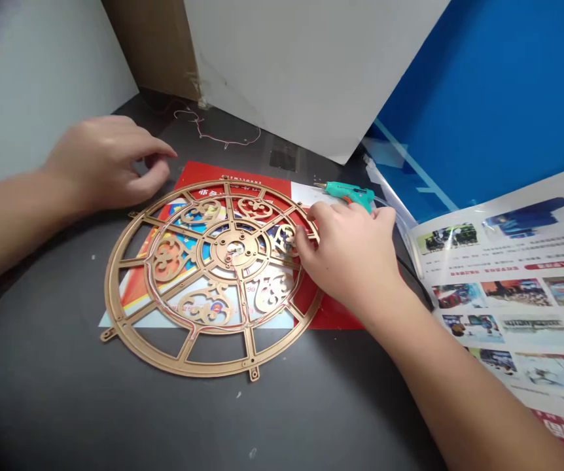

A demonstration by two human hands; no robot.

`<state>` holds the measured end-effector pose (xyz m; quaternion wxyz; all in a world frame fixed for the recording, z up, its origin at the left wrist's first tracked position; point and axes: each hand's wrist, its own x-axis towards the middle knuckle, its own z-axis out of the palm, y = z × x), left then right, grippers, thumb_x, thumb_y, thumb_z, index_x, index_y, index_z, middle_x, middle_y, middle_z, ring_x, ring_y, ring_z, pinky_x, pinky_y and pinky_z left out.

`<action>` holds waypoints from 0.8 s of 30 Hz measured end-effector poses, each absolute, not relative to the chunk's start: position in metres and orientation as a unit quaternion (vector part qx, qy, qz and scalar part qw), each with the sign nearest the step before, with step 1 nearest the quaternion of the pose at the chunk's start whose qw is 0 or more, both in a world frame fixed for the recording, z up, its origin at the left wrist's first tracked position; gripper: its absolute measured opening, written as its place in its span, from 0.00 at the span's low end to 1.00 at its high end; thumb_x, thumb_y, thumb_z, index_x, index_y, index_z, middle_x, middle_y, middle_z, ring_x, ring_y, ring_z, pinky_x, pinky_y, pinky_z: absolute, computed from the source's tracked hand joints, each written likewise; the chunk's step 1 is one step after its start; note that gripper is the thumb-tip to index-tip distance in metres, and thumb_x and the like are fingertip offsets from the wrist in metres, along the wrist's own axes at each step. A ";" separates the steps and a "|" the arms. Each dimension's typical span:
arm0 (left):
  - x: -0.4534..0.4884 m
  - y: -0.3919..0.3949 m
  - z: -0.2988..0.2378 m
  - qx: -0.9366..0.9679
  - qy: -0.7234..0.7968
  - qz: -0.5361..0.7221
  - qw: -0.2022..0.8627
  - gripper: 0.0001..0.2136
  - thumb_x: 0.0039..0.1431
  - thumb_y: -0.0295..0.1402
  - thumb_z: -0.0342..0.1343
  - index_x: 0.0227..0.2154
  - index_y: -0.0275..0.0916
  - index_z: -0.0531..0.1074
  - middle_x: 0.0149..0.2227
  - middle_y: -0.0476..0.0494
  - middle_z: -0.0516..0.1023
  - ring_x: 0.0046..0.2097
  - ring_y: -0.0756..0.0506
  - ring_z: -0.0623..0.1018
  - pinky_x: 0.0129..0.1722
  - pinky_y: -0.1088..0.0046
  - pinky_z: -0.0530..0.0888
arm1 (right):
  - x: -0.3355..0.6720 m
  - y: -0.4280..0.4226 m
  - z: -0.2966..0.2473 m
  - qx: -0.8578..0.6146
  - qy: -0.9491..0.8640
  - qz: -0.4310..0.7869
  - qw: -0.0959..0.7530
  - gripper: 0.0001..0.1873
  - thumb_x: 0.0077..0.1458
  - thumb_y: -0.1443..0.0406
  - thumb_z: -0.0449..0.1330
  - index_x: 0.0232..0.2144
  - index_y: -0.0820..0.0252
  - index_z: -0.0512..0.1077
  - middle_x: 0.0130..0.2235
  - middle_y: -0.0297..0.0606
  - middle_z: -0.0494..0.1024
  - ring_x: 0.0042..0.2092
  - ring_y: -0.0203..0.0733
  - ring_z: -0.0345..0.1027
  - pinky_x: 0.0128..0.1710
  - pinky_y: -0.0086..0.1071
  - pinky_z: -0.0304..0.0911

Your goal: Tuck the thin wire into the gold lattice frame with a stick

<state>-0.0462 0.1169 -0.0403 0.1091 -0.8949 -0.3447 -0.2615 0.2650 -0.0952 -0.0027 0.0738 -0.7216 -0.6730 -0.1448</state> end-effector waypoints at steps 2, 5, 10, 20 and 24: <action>-0.041 0.110 -0.035 -0.905 -0.326 -0.253 0.110 0.25 0.71 0.45 0.46 0.45 0.37 0.87 0.40 0.42 0.83 0.51 0.38 0.85 0.57 0.53 0.81 | 0.262 -0.092 0.001 -0.752 -0.648 -0.117 0.017 0.16 0.74 0.56 0.56 0.44 0.57 0.81 0.39 0.46 0.88 0.44 0.59 0.79 0.42 0.44 0.47; -0.037 0.105 -0.032 -0.913 -0.313 -0.245 0.089 0.27 0.72 0.49 0.44 0.43 0.39 0.88 0.40 0.40 0.83 0.48 0.37 0.84 0.55 0.52 0.81 | 0.259 -0.089 0.003 -0.772 -0.628 -0.091 -0.033 0.20 0.77 0.53 0.53 0.51 0.58 0.81 0.44 0.49 0.89 0.47 0.62 0.82 0.43 0.45 0.53; -0.042 0.118 -0.038 -0.908 -0.338 -0.246 0.015 0.30 0.72 0.52 0.45 0.45 0.37 0.88 0.43 0.36 0.85 0.48 0.37 0.83 0.54 0.54 0.80 | 0.262 -0.084 0.001 -0.771 -0.633 -0.058 -0.029 0.24 0.77 0.54 0.53 0.62 0.60 0.77 0.46 0.52 0.90 0.51 0.68 0.83 0.49 0.52 0.63; -0.045 0.131 -0.044 -0.899 -0.357 -0.222 -0.122 0.31 0.60 0.63 0.56 0.45 0.42 0.91 0.46 0.38 0.87 0.49 0.37 0.81 0.59 0.54 0.77 | 0.279 -0.074 -0.012 -0.771 -0.549 0.168 0.275 0.23 0.68 0.63 0.58 0.63 0.55 0.75 0.41 0.43 0.88 0.40 0.56 0.80 0.42 0.49 0.71; -0.048 0.134 -0.046 -0.893 -0.367 -0.216 -0.145 0.28 0.63 0.61 0.59 0.43 0.42 0.90 0.46 0.39 0.86 0.49 0.37 0.82 0.57 0.55 0.78 | 0.281 -0.073 -0.013 -0.733 -0.458 0.295 0.407 0.20 0.64 0.67 0.60 0.57 0.53 0.76 0.38 0.39 0.86 0.34 0.49 0.79 0.33 0.43 0.70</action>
